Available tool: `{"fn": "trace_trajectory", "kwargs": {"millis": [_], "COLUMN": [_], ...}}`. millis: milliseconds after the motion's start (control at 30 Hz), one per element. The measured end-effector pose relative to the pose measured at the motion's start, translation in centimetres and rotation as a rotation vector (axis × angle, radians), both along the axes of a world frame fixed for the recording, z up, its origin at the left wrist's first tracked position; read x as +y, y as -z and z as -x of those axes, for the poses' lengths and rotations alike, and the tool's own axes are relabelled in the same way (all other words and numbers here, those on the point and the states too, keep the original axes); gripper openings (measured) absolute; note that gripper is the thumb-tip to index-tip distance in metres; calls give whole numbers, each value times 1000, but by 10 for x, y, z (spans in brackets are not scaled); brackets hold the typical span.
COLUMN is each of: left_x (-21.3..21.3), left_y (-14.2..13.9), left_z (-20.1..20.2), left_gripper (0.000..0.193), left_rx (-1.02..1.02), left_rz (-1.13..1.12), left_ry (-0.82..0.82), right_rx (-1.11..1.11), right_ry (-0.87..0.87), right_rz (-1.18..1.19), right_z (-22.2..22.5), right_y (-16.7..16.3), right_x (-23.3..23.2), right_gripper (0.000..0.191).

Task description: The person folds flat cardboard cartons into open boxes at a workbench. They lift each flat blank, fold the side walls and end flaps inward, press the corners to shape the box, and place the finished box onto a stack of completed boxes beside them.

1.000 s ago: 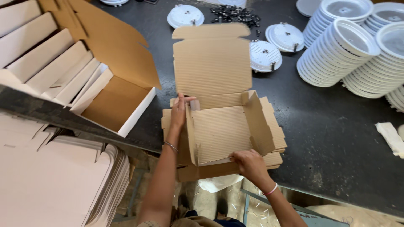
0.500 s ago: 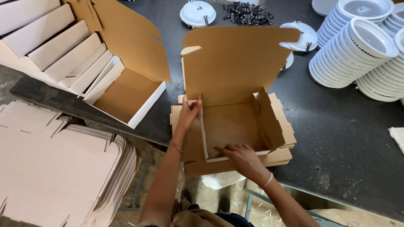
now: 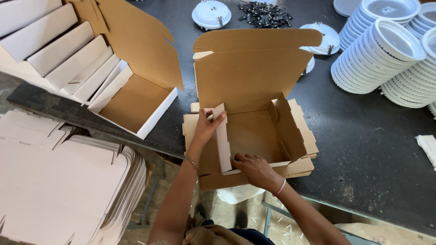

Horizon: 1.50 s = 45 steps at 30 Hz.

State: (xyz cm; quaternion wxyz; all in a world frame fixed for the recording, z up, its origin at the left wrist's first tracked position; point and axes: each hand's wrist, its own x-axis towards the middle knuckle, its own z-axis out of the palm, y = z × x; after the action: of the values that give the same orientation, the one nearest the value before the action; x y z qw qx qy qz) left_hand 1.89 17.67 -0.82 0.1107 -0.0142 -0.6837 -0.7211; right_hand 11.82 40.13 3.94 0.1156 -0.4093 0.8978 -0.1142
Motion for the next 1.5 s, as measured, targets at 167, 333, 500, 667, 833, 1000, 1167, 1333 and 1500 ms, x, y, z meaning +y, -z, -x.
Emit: {"fn": "trace_trajectory", "kwargs": {"millis": [167,333,500,667,833,1000,1167,1333,1500], "left_x": [11,19,27,33,31,56,72,70,73], "left_y": [-4,-8,-9,-4,-4,-20,-31,-12,6], "left_z": [-2,-1,1,7,-19,-115,-82,-53,-38], "left_gripper": [69,61,53,51,60,30,39,27,24], "left_rx": [-77,-160,-102,-81,139,-2,584,441,482], "left_rz": [12,136,363,378,483,442,1005,1152,1120], "left_ry": [-160,-277,-447,-482,-552,-80,93,348,387], "right_rx": [62,52,-92,-53,121,112,179,325,231], "right_ry": [43,207,334,500,440,512,515,603,709], "right_rz": [55,39,163,284,294,76,50,194,111], "right_z": [-6,-21,-19,-18,-11,-10,-16,-19,-18], "right_y": [-3,-14,-33,-16,8,-1,-3,4,7], "right_x": [3,6,7,-52,-53,30,56,44,42], "right_gripper": [26,22,52,43,33,40,35,19,13]}}
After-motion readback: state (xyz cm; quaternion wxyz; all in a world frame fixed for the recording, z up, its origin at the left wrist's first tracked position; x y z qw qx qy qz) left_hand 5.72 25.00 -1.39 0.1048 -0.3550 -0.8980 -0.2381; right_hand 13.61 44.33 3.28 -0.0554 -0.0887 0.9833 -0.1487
